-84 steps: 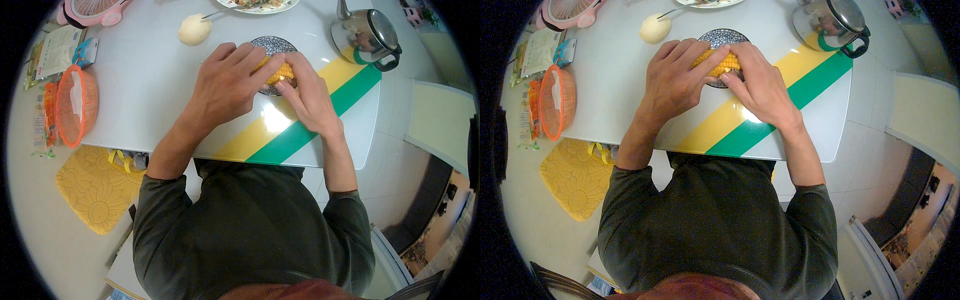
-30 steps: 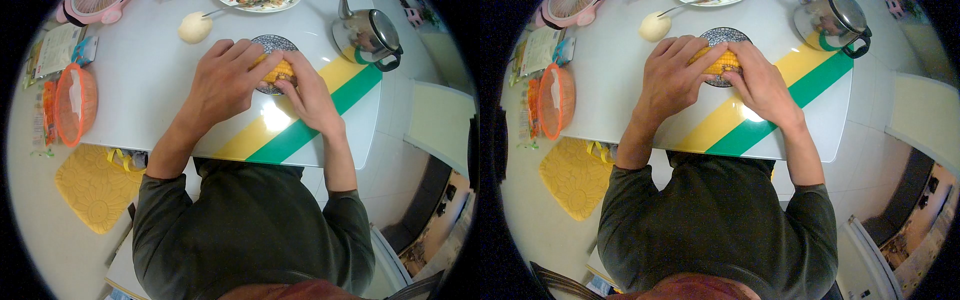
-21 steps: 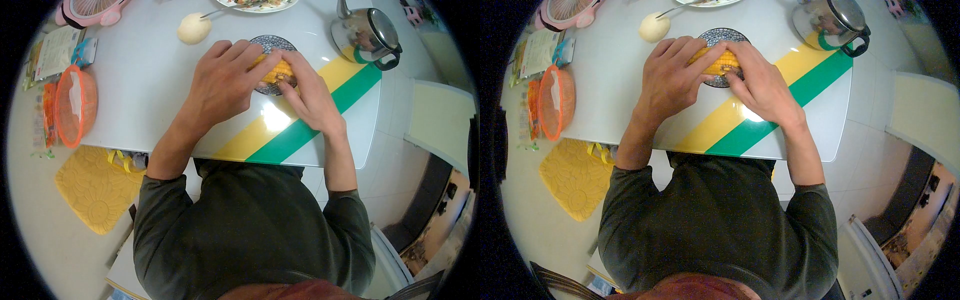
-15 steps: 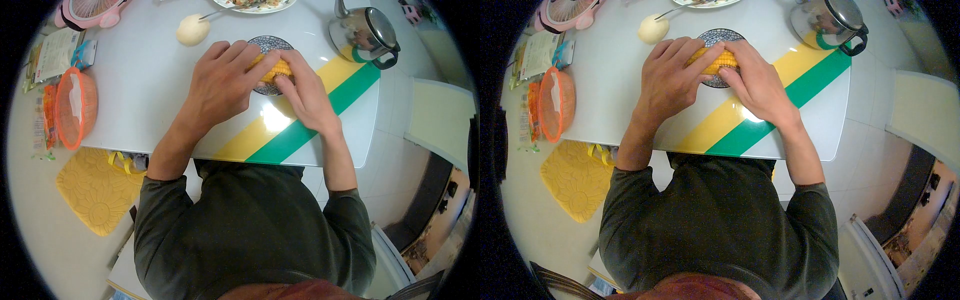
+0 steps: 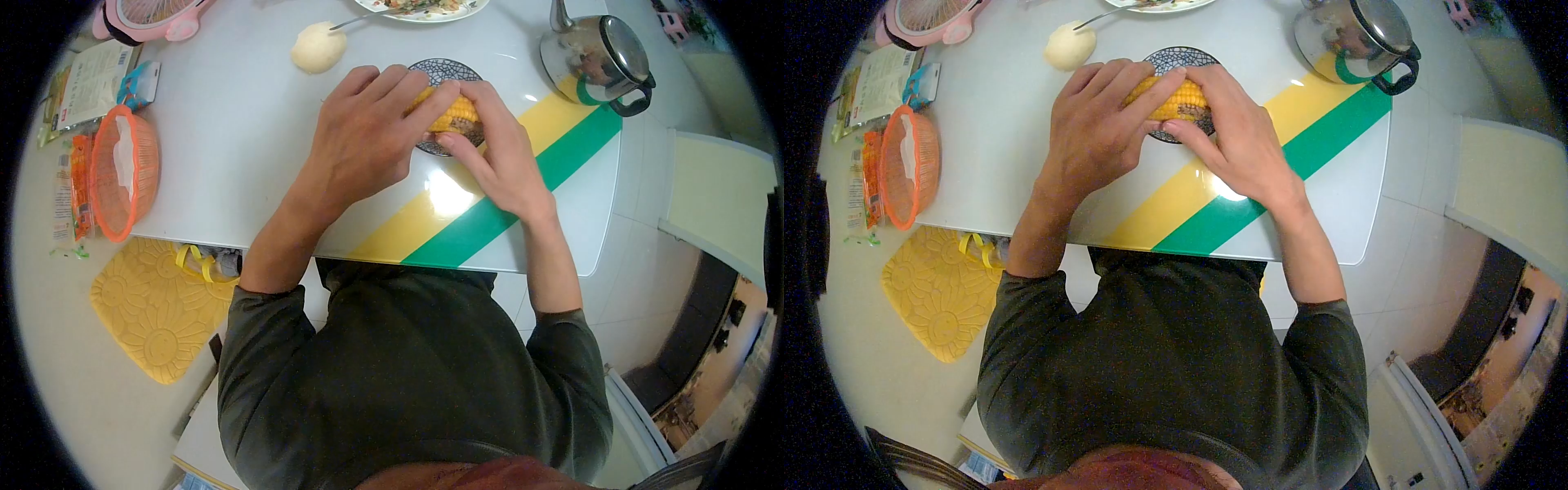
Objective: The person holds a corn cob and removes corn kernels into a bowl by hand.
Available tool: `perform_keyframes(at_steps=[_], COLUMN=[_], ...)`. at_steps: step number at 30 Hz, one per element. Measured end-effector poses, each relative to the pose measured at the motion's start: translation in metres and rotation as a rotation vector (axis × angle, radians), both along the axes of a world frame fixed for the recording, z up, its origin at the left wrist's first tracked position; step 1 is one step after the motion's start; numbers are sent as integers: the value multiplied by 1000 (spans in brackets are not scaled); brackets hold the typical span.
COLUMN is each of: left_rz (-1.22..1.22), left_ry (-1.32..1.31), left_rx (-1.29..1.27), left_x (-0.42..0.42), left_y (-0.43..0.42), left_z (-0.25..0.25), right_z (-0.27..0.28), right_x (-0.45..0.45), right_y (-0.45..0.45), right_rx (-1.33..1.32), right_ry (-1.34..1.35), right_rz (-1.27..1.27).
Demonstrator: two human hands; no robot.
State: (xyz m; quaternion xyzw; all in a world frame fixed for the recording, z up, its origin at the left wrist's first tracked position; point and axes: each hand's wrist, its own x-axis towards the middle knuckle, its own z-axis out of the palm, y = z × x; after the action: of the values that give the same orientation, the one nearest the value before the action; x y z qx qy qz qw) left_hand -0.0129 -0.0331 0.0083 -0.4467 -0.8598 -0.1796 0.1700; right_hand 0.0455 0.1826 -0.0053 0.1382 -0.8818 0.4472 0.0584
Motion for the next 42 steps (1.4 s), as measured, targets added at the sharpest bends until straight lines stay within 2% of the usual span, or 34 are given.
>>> perform_keyframes(at_steps=[21,33,42], left_rz=[-3,-5,-2], left_ry=[-8,-12,-23], left_rx=[-28,-35,-44], left_x=[1,0,0], left_y=[0,-1,0], left_z=[0,-4,-1], right_z=[-4,-5,-4], right_x=[-1,-1,-2], right_y=[3,5,7], right_rx=[41,-20,31], right_ry=[41,-25,-35], right_rz=[11,38,35])
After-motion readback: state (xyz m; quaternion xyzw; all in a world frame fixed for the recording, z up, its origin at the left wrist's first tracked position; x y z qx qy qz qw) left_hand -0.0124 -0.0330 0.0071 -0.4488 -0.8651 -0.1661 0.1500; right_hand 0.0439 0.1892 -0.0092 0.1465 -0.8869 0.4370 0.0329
